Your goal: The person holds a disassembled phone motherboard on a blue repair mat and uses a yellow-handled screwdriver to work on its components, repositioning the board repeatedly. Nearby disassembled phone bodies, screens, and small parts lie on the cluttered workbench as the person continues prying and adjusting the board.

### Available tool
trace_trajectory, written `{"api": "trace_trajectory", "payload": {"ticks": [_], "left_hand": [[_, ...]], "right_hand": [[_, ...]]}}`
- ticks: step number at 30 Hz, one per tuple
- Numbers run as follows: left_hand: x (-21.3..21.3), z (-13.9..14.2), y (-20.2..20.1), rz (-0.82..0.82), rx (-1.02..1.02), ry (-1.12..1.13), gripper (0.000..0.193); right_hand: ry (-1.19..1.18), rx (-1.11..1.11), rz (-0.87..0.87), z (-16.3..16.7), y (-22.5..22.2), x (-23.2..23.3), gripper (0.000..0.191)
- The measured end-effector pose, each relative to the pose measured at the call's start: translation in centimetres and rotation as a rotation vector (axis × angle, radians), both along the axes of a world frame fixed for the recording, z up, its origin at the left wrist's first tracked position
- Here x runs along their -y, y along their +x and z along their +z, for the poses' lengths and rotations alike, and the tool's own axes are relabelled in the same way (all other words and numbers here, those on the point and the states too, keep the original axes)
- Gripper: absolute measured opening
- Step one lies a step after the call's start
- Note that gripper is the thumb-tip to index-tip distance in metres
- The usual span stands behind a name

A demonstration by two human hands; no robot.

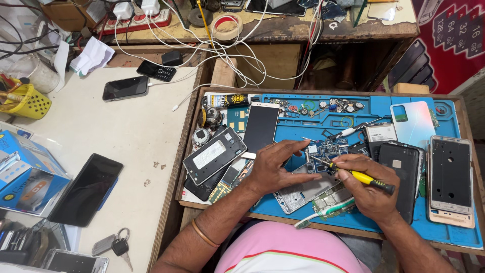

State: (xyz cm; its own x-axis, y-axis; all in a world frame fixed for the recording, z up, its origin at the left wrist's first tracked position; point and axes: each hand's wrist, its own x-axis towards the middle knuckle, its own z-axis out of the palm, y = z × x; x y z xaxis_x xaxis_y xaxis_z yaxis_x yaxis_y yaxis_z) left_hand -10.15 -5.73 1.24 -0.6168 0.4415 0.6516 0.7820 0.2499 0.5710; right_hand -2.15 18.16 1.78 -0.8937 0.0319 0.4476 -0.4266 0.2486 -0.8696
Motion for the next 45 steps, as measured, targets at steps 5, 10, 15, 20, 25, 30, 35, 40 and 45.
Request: {"api": "trace_trajectory", "payload": {"ticks": [5,10,15,20,25,30,35,40,45], "left_hand": [[0.1,-0.1,-0.1,0.004,0.008,-0.040,0.079],[0.2,0.0,-0.1,-0.010,0.016,-0.034,0.078],[0.2,0.2,-0.2,-0.060,0.134,-0.047,0.082],[0.2,0.0,-0.1,-0.067,0.134,-0.051,0.083],[0.0,-0.5,-0.2,-0.031,0.120,-0.117,0.088],[0.0,-0.4,-0.2,-0.031,0.101,-0.091,0.083],[0.4,0.3,0.2,0.024,0.103,-0.034,0.075],[0.5,0.7,0.3,0.048,0.101,0.086,0.078],[0.4,0.7,0.4,0.032,0.132,0.149,0.077]], "right_hand": [[0.126,-0.027,0.032,0.5,0.0,-0.2,0.013],[0.130,-0.040,0.044,0.6,-0.1,-0.2,0.013],[0.143,-0.054,0.021,0.6,0.0,-0.1,0.014],[0.172,-0.075,0.000,0.6,0.0,-0.1,0.013],[0.186,-0.099,-0.009,0.7,0.1,0.2,0.015],[0.212,-0.128,-0.037,1.1,0.3,0.6,0.015],[0.192,-0.179,-0.103,1.6,0.6,0.6,0.012],[0.117,-0.203,-0.192,1.7,0.7,0.2,0.013],[0.128,-0.217,-0.211,1.6,0.9,0.0,0.014]]}}
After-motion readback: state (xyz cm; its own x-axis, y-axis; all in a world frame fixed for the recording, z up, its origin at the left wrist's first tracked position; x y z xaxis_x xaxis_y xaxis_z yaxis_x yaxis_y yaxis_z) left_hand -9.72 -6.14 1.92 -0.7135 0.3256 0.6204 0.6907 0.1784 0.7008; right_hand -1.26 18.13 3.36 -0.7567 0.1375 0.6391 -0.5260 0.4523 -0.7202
